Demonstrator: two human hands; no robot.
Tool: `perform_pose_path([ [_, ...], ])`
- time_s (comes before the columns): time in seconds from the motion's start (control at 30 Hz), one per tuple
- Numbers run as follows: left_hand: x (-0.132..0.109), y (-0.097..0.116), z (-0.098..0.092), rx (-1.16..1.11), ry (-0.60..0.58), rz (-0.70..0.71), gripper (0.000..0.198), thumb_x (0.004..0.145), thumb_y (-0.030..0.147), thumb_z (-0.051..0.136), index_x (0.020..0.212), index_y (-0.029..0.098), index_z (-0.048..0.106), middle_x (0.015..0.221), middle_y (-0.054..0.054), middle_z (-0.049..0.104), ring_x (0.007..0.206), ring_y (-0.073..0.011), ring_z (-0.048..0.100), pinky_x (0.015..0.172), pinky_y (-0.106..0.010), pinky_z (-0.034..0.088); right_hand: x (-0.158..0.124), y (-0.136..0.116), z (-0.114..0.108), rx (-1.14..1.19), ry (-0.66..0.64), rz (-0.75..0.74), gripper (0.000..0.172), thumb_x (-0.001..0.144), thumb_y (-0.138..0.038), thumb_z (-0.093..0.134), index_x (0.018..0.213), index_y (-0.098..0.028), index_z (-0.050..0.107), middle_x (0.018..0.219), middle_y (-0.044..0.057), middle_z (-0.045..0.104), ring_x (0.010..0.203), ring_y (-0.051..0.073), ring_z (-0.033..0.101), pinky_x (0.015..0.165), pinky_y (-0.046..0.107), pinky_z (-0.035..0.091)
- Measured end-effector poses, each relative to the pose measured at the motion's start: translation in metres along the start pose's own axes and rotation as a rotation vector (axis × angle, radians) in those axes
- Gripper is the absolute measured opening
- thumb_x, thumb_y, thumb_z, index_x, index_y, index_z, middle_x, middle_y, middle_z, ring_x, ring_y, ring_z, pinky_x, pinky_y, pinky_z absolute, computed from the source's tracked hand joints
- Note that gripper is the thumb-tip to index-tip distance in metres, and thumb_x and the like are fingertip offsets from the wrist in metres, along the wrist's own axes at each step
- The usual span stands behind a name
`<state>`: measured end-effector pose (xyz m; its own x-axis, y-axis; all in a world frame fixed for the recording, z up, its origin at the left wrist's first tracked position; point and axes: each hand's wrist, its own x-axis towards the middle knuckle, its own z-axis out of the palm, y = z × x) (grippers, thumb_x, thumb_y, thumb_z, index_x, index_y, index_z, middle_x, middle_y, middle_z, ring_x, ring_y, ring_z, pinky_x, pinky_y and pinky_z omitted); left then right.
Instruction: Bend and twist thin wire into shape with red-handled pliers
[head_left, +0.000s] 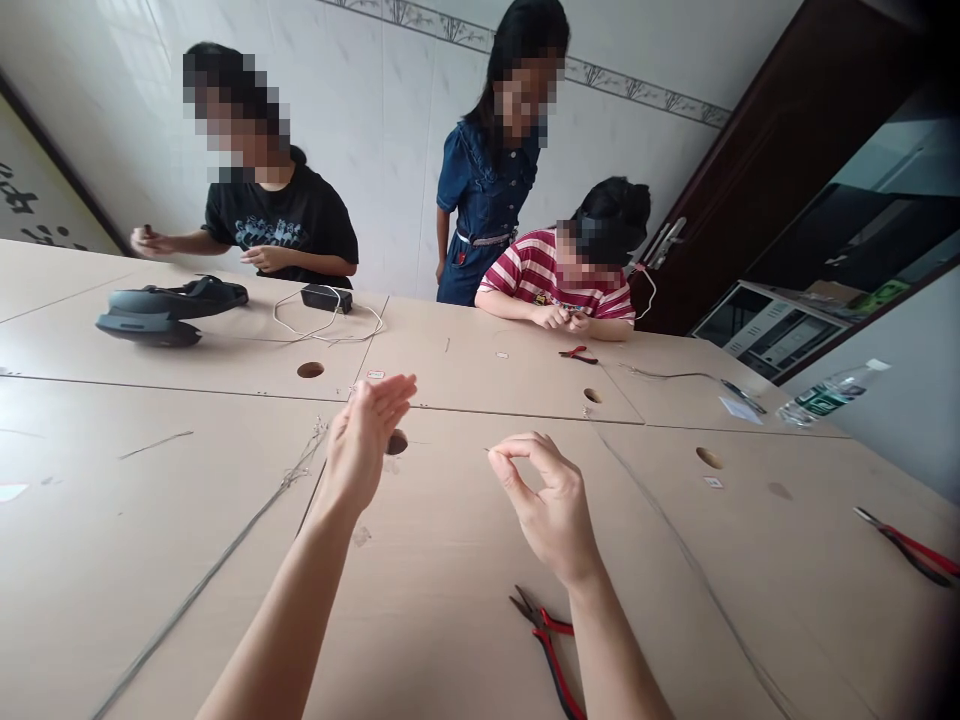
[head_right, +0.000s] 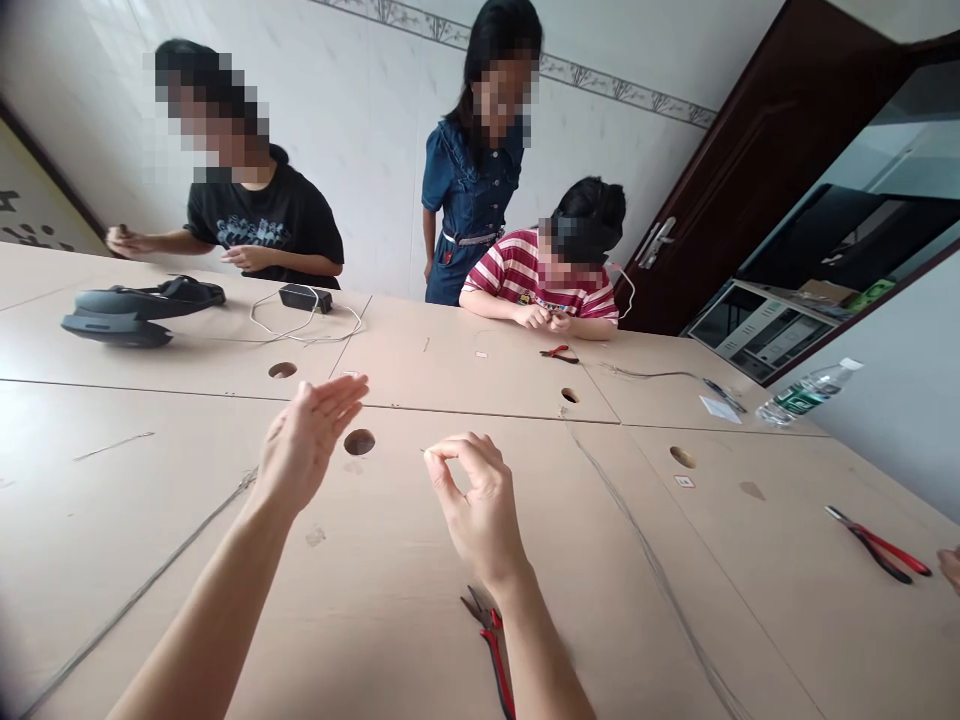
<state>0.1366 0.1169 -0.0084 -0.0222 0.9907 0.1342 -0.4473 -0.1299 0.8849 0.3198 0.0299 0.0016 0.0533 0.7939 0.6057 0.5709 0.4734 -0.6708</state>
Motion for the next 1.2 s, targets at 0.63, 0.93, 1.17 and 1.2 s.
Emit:
perform_pose_path([
  [0.63,-0.017,-0.017,0.001,0.115,-0.880,-0.666,0.046,0.100,0.045,0.037,0.095,0.010,0.067,0.086,-0.016,0.076,0.069,-0.0174,0.069,0.066,-0.028,0.050,0.031,0.052,0.022,0.008,0.014,0.032,0.015,0.094,-0.025,0.051,0.081,-0.022,0.059,0.080,0.001,0.062,0.081,0.017,0.058,0.081,0.032,0.046],
  [0.93,-0.032,-0.024,0.016,-0.248,-1.178,-0.820,0.046,0.093,0.048,0.052,0.087,0.006,0.071,0.070,-0.016,0.075,0.048,-0.0187,0.066,0.044,-0.025,0.047,0.026,0.051,0.026,0.035,0.041,0.049,0.015,0.094,-0.024,0.052,0.082,-0.021,0.059,0.080,0.000,0.062,0.079,0.016,0.059,0.079,0.030,0.047],
  [1.17,-0.048,0.004,0.018,-0.584,-1.000,-0.648,0.041,0.093,0.047,0.051,0.086,0.012,0.071,0.055,-0.008,0.071,0.029,-0.0109,0.051,0.032,-0.017,0.033,0.022,0.035,0.032,0.045,-0.006,0.016,0.014,0.093,-0.022,0.052,0.081,-0.022,0.059,0.082,0.001,0.065,0.082,0.017,0.060,0.080,0.033,0.047],
  [1.2,-0.049,0.011,0.017,-0.608,-0.952,-0.595,0.038,0.094,0.046,0.049,0.089,0.016,0.071,0.057,-0.006,0.071,0.029,-0.0111,0.052,0.033,-0.018,0.037,0.021,0.032,0.033,0.038,-0.016,0.004,0.015,0.093,-0.021,0.052,0.080,-0.023,0.058,0.082,0.001,0.066,0.082,0.017,0.060,0.081,0.033,0.047],
])
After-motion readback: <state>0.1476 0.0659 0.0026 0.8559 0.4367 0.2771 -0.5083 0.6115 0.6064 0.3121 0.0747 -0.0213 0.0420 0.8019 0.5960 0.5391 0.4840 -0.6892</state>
